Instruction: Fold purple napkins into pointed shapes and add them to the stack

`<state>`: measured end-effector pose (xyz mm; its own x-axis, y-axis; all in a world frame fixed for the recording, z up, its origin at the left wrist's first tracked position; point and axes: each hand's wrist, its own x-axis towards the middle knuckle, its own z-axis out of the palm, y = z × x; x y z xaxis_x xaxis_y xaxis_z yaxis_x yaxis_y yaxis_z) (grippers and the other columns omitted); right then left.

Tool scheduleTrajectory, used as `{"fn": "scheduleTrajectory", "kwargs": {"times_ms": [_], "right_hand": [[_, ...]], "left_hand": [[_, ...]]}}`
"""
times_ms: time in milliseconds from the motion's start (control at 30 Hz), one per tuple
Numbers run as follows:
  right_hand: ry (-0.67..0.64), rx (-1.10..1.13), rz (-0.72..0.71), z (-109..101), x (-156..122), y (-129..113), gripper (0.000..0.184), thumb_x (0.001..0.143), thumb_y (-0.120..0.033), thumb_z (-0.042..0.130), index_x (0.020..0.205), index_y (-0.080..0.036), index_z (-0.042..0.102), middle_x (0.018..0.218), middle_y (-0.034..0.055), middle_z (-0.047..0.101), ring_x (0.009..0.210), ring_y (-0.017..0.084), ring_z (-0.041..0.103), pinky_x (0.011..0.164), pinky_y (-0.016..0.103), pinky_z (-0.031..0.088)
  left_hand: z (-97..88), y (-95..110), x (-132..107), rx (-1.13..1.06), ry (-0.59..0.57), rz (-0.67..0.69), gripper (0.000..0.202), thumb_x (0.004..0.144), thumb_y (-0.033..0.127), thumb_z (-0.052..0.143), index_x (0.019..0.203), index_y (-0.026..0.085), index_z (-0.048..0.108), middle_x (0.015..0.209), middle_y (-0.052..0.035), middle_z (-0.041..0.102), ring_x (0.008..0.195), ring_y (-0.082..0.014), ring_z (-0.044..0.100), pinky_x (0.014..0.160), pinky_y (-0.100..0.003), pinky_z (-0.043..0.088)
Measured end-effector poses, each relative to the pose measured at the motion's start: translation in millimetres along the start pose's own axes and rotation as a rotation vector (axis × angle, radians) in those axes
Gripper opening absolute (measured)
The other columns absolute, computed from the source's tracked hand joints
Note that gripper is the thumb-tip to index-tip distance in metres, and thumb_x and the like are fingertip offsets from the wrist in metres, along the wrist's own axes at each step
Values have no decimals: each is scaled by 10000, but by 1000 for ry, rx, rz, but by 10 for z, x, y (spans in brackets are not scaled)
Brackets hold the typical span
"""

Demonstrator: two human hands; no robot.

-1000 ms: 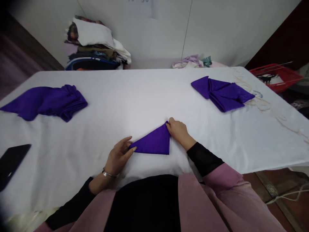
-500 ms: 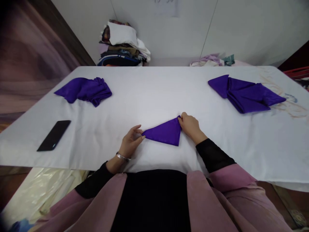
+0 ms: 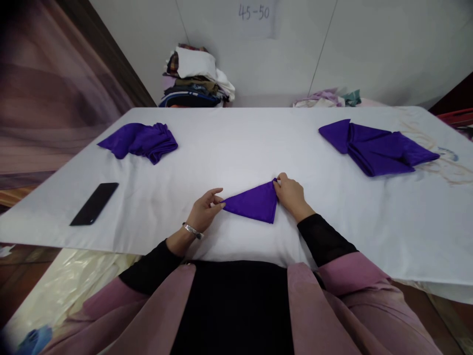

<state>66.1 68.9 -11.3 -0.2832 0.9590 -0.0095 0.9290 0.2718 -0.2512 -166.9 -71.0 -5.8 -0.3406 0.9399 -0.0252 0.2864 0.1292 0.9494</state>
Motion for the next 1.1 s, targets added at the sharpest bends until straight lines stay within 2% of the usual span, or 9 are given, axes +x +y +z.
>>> {"fn": "scheduleTrajectory", "kwargs": {"times_ms": [100, 167, 233, 333, 400, 533, 667, 900, 1100], "right_hand": [[-14, 0, -2, -7, 3, 3, 379, 915, -385, 387, 1227, -194, 486, 902, 95, 691, 804, 248, 615, 614, 296, 335], [-28, -14, -14, -12, 4, 2, 361, 917, -389, 373, 1184, -204, 531, 917, 95, 692, 811, 249, 618, 614, 299, 341], [-30, -26, -33, -16, 2, -1, 344, 921, -389, 356, 1119, -210, 574, 913, 91, 693, 806, 246, 620, 607, 297, 341], [-28, -35, -41, -16, -5, -10, 343, 924, -379, 351, 1108, -208, 585, 901, 88, 693, 791, 237, 619, 607, 294, 344], [-32, -40, -41, -14, -8, -14, 347, 926, -373, 351, 1127, -208, 581, 910, 91, 691, 786, 230, 618, 613, 292, 349], [-14, -56, -75, -13, -15, -13, 340, 932, -356, 341, 1129, -219, 582, 914, 87, 691, 795, 229, 619, 610, 289, 341], [-13, -67, -85, -11, -33, -15, 313, 932, -338, 345, 1098, -210, 578, 876, 80, 691, 764, 218, 616, 590, 285, 322], [-27, -95, -101, 10, -67, -38, 281, 926, -332, 346, 1045, -212, 571, 828, 62, 688, 736, 217, 613, 555, 283, 280], [-66, -91, -101, -32, -90, -55, 283, 926, -327, 344, 1058, -206, 564, 843, 70, 689, 751, 218, 617, 570, 284, 303]], "left_hand": [[8, 54, -46, -86, -41, -11, 409, 670, 222, 667, 1070, 193, 591, 724, 37, 621, 526, -60, 479, 501, -210, 383], [19, 71, -94, -192, -106, -97, 428, 667, 242, 673, 1079, 181, 574, 755, 35, 599, 431, -32, 449, 411, -198, 349], [32, 73, -140, -282, -147, -190, 447, 663, 249, 676, 1086, 174, 552, 802, 20, 583, 401, -36, 495, 345, -182, 313], [53, 70, -175, -369, -159, -288, 444, 657, 234, 683, 1074, 171, 544, 855, -9, 577, 519, -113, 634, 330, -162, 333], [69, 78, -160, -417, -163, -317, 415, 651, 217, 693, 1040, 161, 560, 840, -11, 575, 608, -148, 669, 372, -172, 404], [99, 120, -62, -452, -143, -268, 352, 626, 188, 721, 952, 143, 594, 783, 12, 560, 629, -132, 663, 505, -223, 511], [94, 117, -6, -331, -77, -177, 304, 631, 199, 707, 914, 149, 606, 760, 34, 539, 490, -63, 583, 416, -186, 448], [79, -36, -189, -271, -65, -199, 284, 654, 299, 689, 886, 156, 609, 728, 27, 545, 534, -86, 592, 409, -183, 452], [135, -107, -261, -249, -40, -163, 252, 680, 305, 650, 890, 174, 604, 694, 38, 562, 539, -78, 573, 498, -205, 482]]}}
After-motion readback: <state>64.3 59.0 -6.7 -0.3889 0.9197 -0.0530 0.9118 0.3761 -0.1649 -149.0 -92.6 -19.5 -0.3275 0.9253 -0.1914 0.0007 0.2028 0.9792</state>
